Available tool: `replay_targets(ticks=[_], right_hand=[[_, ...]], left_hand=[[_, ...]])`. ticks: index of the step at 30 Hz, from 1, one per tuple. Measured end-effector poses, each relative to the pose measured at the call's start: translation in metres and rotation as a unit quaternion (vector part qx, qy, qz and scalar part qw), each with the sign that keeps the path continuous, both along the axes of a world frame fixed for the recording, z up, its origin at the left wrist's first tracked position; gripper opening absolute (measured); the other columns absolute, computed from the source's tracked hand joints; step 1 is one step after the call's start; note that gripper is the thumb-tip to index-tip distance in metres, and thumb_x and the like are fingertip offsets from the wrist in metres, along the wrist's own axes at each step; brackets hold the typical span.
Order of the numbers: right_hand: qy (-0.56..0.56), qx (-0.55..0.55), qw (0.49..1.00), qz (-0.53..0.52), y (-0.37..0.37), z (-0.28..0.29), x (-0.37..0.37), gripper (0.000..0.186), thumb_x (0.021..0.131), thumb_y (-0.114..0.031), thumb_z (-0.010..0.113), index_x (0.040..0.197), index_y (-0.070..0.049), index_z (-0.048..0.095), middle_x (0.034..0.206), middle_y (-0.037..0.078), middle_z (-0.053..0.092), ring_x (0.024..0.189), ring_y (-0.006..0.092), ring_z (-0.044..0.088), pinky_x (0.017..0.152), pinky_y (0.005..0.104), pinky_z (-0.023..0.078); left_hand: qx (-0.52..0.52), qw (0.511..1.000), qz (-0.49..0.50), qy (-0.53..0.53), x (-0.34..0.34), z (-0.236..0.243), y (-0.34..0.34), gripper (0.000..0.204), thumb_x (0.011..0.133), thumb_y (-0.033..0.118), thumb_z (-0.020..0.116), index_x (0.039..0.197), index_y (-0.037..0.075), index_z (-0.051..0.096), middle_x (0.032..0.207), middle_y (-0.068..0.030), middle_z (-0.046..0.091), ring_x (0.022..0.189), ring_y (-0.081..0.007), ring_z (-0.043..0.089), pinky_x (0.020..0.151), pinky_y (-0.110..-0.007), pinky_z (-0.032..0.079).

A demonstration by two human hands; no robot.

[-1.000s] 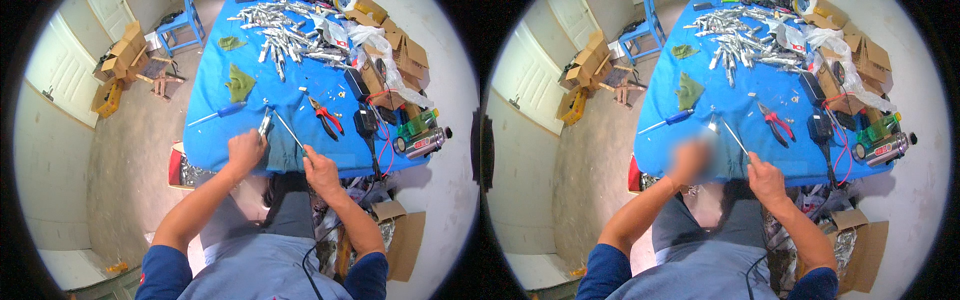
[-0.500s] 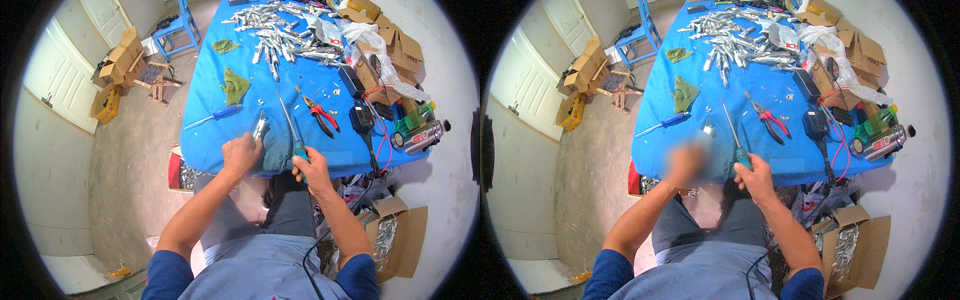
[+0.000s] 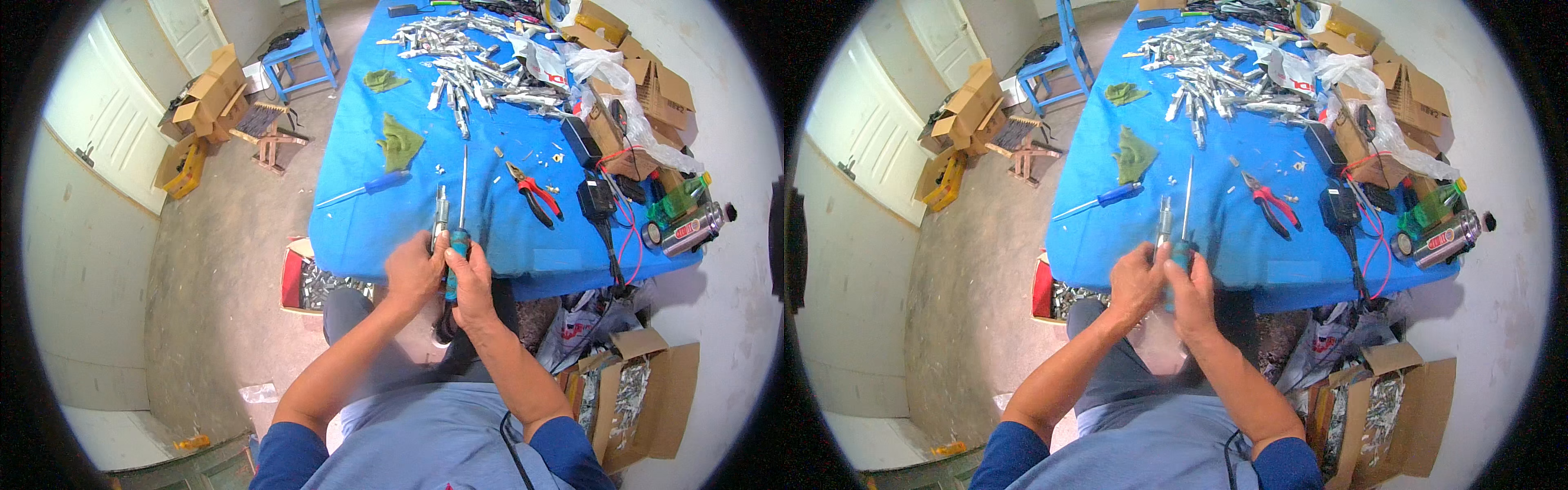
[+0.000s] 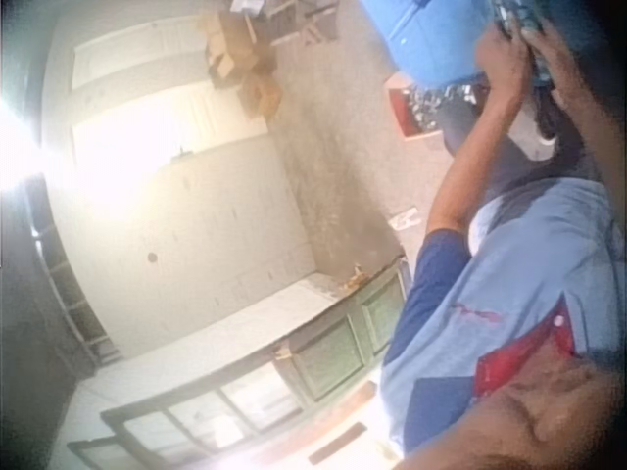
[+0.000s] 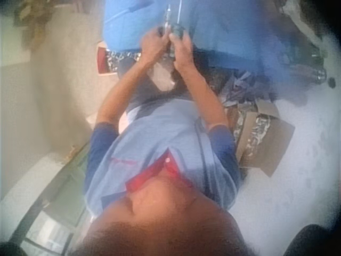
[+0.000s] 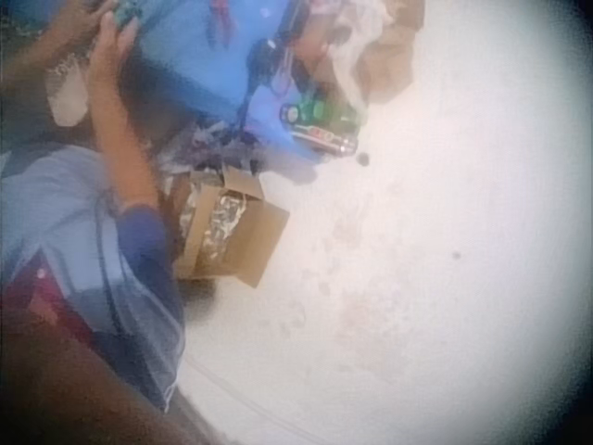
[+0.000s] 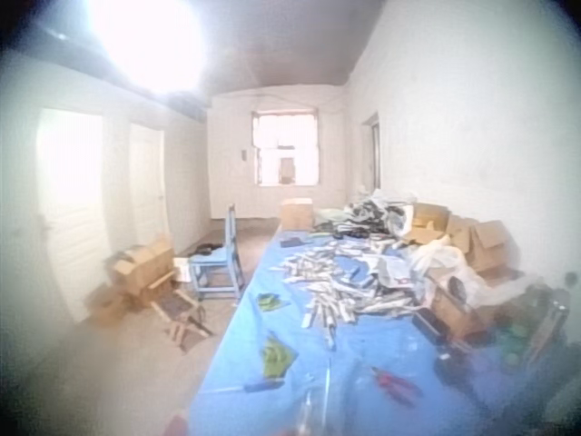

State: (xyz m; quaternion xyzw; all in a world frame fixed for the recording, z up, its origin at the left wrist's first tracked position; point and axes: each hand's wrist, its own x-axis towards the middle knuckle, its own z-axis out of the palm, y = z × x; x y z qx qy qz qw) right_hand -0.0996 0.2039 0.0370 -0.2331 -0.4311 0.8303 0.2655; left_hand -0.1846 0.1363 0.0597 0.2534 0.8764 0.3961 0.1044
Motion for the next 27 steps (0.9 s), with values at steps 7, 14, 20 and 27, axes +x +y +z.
replay_targets(ticks=[7,14,20,27], right_hand=[[-0.073,-0.007,0.995,0.072,0.034,0.007,-0.003,0.036,0.09,-0.016,0.068,0.121,0.001,0.059,0.107,0.005,0.064,0.098,0.0139,0.058,0.09,0.0298,0.046],[-0.103,0.003,0.97,0.218,0.075,0.011,-0.015,0.032,0.088,-0.016,0.071,0.115,-0.001,0.064,0.103,0.005,0.067,0.097,0.0142,0.061,0.087,0.0305,0.048],[-0.099,0.002,0.957,0.273,0.112,0.007,-0.034,0.031,0.088,-0.014,0.069,0.113,0.002,0.06,0.094,0.013,0.071,0.072,0.0171,0.07,0.062,0.0287,0.058],[-0.138,0.054,0.882,0.447,0.164,0.027,-0.033,0.035,0.089,-0.017,0.066,0.117,0.001,0.059,0.093,0.012,0.072,0.062,0.0108,0.067,0.051,0.0223,0.055]], left_hand=[[-0.015,0.997,-0.07,-0.01,0.005,-0.006,-0.001,0.048,0.103,0.042,0.043,0.091,0.0,0.064,0.078,-0.0265,0.067,0.079,-0.0481,0.065,0.071,-0.056,0.047],[0.011,0.993,-0.109,-0.044,0.004,0.015,-0.008,0.044,0.096,0.043,0.057,0.093,0.0,0.068,0.077,-0.0216,0.069,0.075,-0.0412,0.069,0.07,-0.049,0.051],[-0.016,0.991,-0.134,0.001,-0.008,0.018,-0.009,0.048,0.09,0.046,0.066,0.088,-0.002,0.07,0.075,-0.0211,0.069,0.07,-0.0352,0.069,0.067,-0.044,0.052],[0.012,0.997,-0.046,0.06,-0.08,-0.006,-0.028,0.036,0.089,0.033,0.071,0.086,-0.002,0.068,0.073,-0.0164,0.068,0.065,-0.027,0.065,0.065,-0.041,0.052]])
